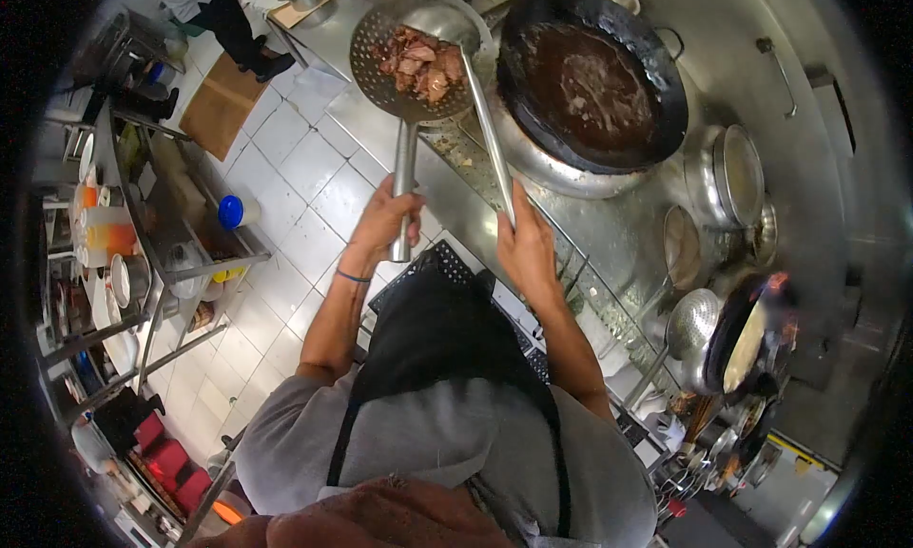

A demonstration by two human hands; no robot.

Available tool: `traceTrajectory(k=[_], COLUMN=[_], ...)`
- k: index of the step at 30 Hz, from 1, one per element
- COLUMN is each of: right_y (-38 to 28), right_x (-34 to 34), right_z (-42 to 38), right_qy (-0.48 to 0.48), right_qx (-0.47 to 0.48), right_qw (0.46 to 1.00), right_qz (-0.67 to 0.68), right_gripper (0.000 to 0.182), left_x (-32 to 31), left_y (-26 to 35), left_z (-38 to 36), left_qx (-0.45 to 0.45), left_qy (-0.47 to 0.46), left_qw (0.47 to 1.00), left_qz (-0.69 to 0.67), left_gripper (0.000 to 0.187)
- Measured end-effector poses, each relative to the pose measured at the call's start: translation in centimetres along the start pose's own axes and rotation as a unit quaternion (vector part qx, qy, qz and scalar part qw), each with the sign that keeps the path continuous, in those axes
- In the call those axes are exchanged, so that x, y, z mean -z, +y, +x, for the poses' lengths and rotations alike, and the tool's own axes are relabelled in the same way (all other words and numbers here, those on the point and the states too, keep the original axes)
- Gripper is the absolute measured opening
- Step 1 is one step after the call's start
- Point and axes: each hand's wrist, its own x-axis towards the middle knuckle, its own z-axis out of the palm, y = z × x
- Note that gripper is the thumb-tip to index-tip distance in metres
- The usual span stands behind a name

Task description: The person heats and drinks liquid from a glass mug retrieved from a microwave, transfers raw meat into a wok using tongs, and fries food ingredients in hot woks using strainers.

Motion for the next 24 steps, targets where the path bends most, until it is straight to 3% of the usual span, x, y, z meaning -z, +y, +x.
traceTrajectory(k=[3, 9, 12, 17, 18, 19, 20, 22, 24], right_y=[-0.2, -1.4, -1.7, -0.8, -0.8, -1.7, -2.8, -3.8, -1.9], right_x=[0.2, 1.6, 2.1, -1.1, -1.5, -1.6, -1.6, -1.6, -1.8], right_z=[-1.7, -2.4, -1.7, -1.0, -1.4, -1.6, -1.4, -1.4, -1.7], right_qy=[-0.033, -0.02, 0.013, 0.024, -0.047, -0.117, -0.184, -0.21, -0.246], right_qx=[0.004, -0.043, -0.027, -0.04, -0.122, -0.199, -0.265, -0.33, -0.379], right_qw=[0.999, 0.999, 0.999, 0.998, 0.972, 0.912, 0.821, 0.693, 0.509], right_qz=[0.019, 0.015, 0.045, 0.047, 0.197, 0.34, 0.471, 0.605, 0.733], right_gripper=[0.051, 0.049, 0.05, 0.042, 0.038, 0.035, 0.032, 0.028, 0.031], left_x=[0.3, 2.3, 1.6, -0.3, -0.5, -0.9, -0.4, 0.9, 1.6], left_y=[-0.7, -3.0, -1.7, 0.0, -0.3, -0.1, -0.2, -0.7, -1.4], left_z=[0.7, 1.0, 0.3, -1.9, -2.1, -1.7, -1.5, -0.4, -0.8], left_qx=[0.033, 0.062, 0.046, -0.032, -0.042, -0.034, -0.006, 0.048, 0.068], left_qy=[0.032, -0.011, 0.029, 0.022, 0.019, 0.038, 0.031, 0.012, 0.005], left_qw=[0.996, 0.989, 0.994, 0.999, 0.999, 0.999, 0.999, 0.996, 0.993], left_qz=[-0.072, -0.131, -0.093, 0.009, 0.015, 0.017, -0.016, -0.081, -0.095], left_gripper=[0.023, 0.03, 0.022, 0.024, 0.024, 0.023, 0.022, 0.021, 0.019])
